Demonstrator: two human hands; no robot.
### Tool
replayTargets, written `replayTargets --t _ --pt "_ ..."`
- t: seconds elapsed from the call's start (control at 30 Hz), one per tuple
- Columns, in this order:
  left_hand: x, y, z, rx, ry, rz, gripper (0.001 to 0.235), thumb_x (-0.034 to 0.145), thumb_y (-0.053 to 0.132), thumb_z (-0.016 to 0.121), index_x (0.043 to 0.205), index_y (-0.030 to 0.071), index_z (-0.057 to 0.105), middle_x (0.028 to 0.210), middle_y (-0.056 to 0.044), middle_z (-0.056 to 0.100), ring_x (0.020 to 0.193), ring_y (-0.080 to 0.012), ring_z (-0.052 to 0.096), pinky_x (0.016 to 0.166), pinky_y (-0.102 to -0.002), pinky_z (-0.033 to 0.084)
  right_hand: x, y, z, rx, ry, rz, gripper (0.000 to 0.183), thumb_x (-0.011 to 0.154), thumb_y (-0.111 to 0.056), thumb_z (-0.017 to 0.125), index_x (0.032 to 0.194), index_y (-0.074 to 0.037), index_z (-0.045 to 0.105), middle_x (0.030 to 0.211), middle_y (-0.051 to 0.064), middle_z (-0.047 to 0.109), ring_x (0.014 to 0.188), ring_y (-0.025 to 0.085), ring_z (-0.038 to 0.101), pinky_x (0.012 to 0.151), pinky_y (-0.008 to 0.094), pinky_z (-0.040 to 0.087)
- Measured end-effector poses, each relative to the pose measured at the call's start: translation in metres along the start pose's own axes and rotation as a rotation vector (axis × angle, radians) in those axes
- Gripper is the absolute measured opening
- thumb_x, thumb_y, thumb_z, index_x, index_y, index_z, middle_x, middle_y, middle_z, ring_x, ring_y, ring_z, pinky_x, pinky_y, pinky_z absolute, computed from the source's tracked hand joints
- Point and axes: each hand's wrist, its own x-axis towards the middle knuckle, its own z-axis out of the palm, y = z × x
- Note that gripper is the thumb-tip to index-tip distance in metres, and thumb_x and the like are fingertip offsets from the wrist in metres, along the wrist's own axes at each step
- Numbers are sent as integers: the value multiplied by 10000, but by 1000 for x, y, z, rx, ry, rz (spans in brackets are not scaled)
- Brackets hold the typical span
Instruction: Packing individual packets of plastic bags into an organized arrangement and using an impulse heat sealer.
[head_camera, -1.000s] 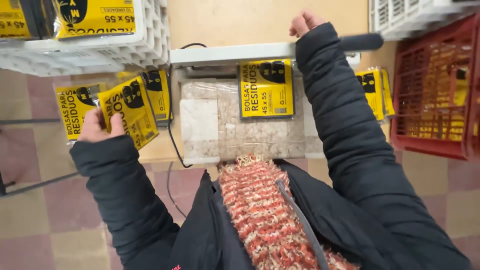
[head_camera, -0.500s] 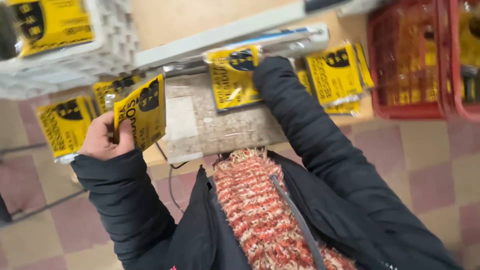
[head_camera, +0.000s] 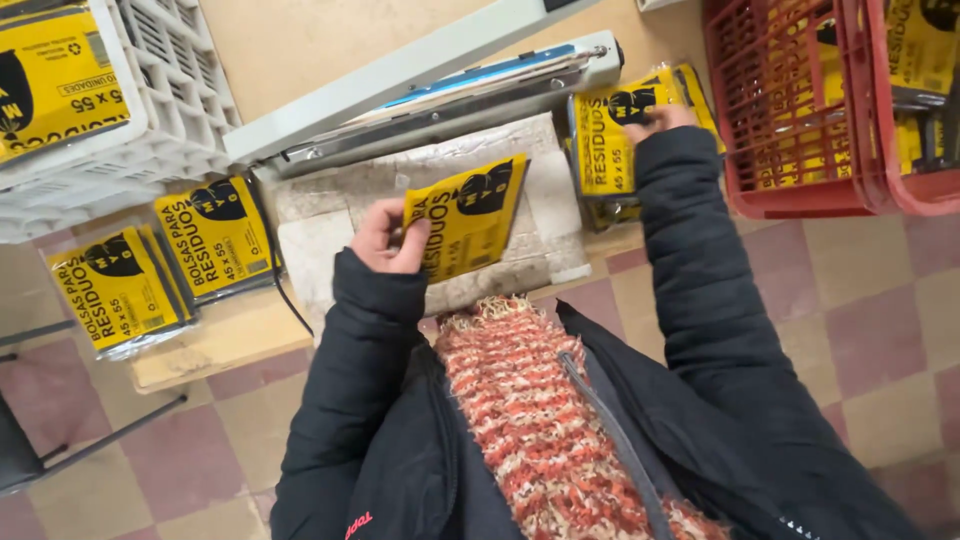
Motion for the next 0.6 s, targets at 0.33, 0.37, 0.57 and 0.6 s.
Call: replayTargets --t 0.33,0.37,0.57,0.6 --pt "75 -100 -12 240 269 -126 168 1016 226 678 1079 75 638 873 -72 726 770 -142 669 711 -286 538 57 -185 127 -301 -521 1 435 885 -442 774 1177 -121 746 1097 164 737 1029 317 692 932 402 525" --pt "83 -107 -16 238 281 -130 168 1016 226 678 1079 75 638 873 -72 726 770 -142 669 711 -286 538 62 -186 135 -303 -530 -9 435 885 -442 774 1177 -121 746 1097 164 737 1029 317 692 932 402 525" --pt "105 -99 -24 567 412 -95 360 856 275 796 1041 77 559 825 -131 687 767 -351 673 699 -468 527 77 -194 155 -212 -327 -14 397 801 -440 815 1032 -121 762 969 115 760 935 293 722 847 398 544" --pt "109 -106 -26 577 397 -54 357 869 282 795 1034 81 550 811 -120 690 788 -361 660 714 -487 519 76 -195 153 -215 -289 -3 390 788 -436 828 991 -114 744 926 119 754 905 296 721 832 402 546"
